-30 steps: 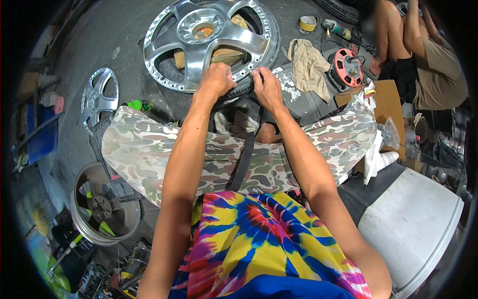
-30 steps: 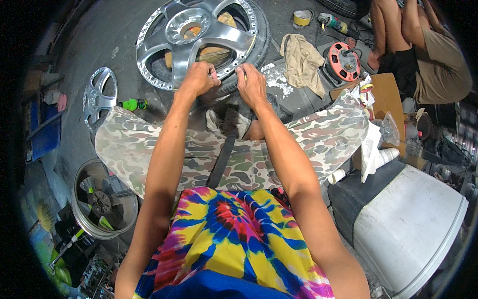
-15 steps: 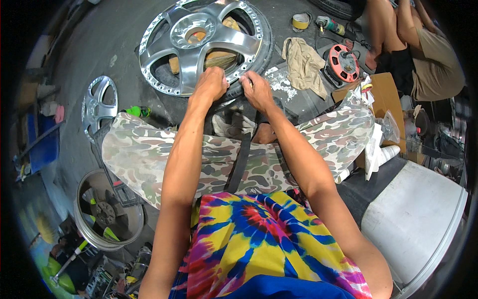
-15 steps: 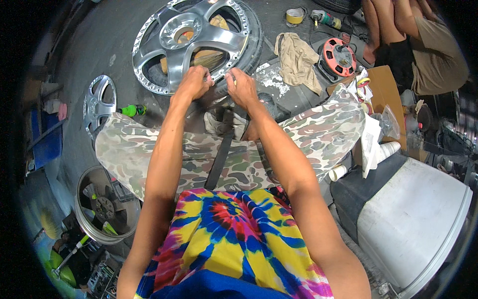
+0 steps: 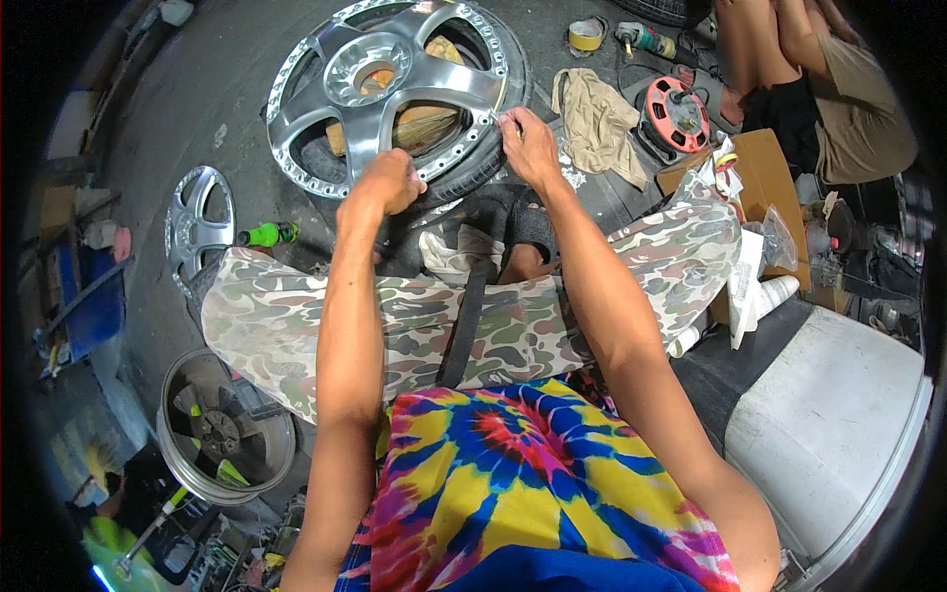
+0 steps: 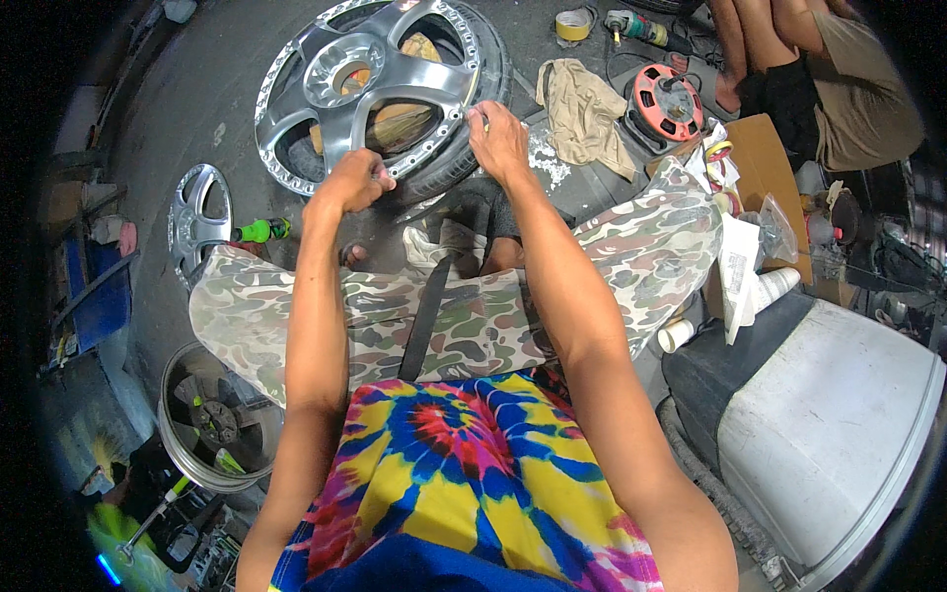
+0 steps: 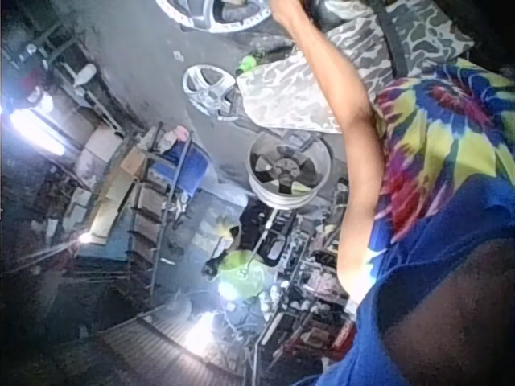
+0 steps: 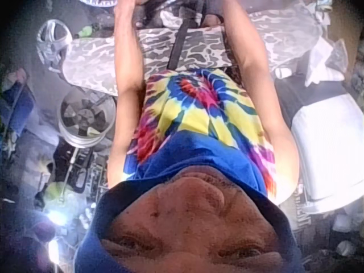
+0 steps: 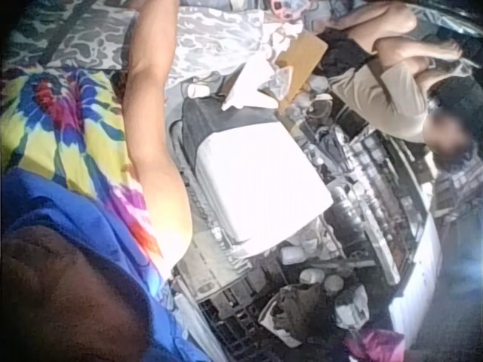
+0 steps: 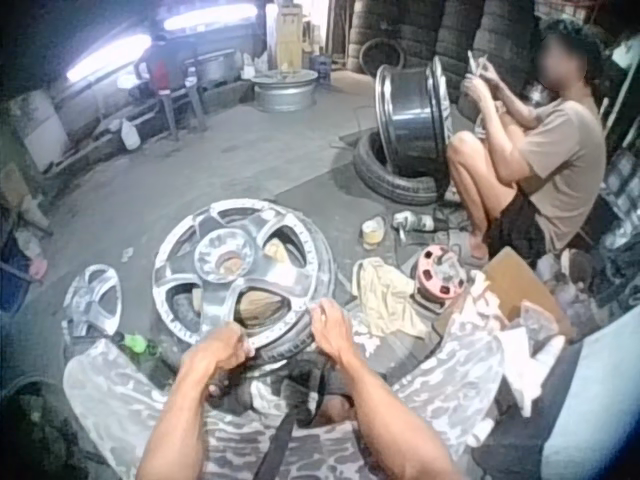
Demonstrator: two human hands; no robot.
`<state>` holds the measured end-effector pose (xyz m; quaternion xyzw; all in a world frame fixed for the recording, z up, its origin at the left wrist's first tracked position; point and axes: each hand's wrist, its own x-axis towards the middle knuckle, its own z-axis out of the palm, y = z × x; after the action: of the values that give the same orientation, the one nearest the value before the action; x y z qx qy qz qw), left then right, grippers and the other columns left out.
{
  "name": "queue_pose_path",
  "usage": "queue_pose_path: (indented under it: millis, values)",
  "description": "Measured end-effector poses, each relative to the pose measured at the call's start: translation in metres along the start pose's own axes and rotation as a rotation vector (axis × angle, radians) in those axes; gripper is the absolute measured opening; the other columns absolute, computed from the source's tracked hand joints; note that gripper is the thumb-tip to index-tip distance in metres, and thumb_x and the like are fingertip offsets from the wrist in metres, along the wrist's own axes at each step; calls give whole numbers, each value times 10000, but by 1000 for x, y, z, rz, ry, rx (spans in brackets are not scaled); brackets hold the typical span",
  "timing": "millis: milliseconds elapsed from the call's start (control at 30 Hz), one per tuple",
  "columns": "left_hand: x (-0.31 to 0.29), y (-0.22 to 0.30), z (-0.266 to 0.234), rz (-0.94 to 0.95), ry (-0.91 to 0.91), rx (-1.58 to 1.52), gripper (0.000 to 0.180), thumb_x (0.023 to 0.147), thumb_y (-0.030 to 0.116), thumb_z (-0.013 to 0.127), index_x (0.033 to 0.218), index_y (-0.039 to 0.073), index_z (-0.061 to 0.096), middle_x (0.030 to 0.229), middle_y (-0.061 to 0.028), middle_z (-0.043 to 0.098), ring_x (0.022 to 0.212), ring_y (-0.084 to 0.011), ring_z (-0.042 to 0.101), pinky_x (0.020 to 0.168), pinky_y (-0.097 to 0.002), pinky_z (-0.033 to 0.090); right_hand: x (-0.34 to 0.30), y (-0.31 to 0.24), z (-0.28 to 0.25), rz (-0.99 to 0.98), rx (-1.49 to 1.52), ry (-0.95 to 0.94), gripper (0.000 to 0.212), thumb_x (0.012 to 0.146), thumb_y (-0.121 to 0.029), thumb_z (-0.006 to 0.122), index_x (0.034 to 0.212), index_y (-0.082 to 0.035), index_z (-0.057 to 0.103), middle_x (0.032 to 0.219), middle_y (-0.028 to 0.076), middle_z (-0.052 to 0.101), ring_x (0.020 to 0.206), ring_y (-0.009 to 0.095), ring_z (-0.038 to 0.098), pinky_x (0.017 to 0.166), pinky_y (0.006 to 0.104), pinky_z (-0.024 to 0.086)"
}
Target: The person sits on the floor and applies small pieces of tape to the bolt holes around the edge of a silver wheel rim. They repeatedly tear off pieces of tape and press them into place one at a time.
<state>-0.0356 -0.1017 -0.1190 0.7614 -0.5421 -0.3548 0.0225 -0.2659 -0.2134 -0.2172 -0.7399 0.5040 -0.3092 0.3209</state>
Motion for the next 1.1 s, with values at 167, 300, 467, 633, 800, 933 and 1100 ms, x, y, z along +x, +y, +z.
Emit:
queue_pose_path:
  millis: [167, 300, 467, 633, 800, 933, 1100]
  values:
    - [-8, -14, -21, 6, -62, -23, 241, 884, 175, 844, 867, -2, 681, 872, -155, 733, 828, -266, 691, 783, -416, 531, 1, -4, -3, 27, -67, -104, 292, 1070, -351, 547, 1176, -111, 675, 1171, 162, 734, 1103, 432, 678, 946, 599, 464]
    - [-21, -15, -36, 13, -24, -27, 243, 869, 177, 854, 855, 1, 686, 842, -144, 721, 809, -266, 685, 768, -417, 531, -6, -5, -1, 56, -37, -177, 313, 1073, -355, 547, 1165, -83, 671, 1131, 206, 741, 1096, 451, 682, 953, 553, 494]
    - [-21, -32, -46, 12, -23, -68, 231, 877, 168, 845, 827, -1, 696, 766, -112, 683, 750, -217, 629, 723, -392, 505, -11, -9, 3, 32, -10, -127, 307, 1069, -341, 563, 1134, -60, 666, 1084, 245, 742, 1069, 489, 680, 928, 536, 522]
    - [-28, -22, -56, 65, 178, -112, 241, 912, 178, 823, 847, -25, 710, 731, -95, 660, 711, -176, 591, 722, -374, 496, -30, -21, 12, 89, -4, -207, 307, 1089, -353, 529, 1160, -82, 654, 1159, 208, 749, 1098, 462, 680, 973, 585, 447]
    - [-28, 1, -58, 163, 310, -209, 226, 923, 201, 815, 925, -16, 751, 775, -122, 697, 753, -182, 635, 751, -376, 512, -42, -27, 20, -14, -3, -162, 264, 1080, -298, 575, 1092, -46, 651, 968, 261, 731, 990, 502, 683, 863, 561, 508]
    - [-13, 1, -33, 216, 270, -233, 160, 885, 150, 799, 926, -1, 768, 830, -148, 747, 771, -259, 691, 767, -393, 541, -47, -28, 25, -19, -56, -141, 244, 1092, -289, 561, 1117, -54, 626, 991, 252, 735, 981, 490, 687, 862, 546, 493]
    - [-3, 1, -18, 162, 156, -214, 134, 857, 128, 786, 924, 13, 782, 871, -170, 766, 829, -321, 731, 801, -414, 557, -52, -27, 30, -31, -49, -195, 234, 1102, -278, 550, 1134, -48, 578, 1014, 257, 725, 983, 496, 679, 856, 553, 490]
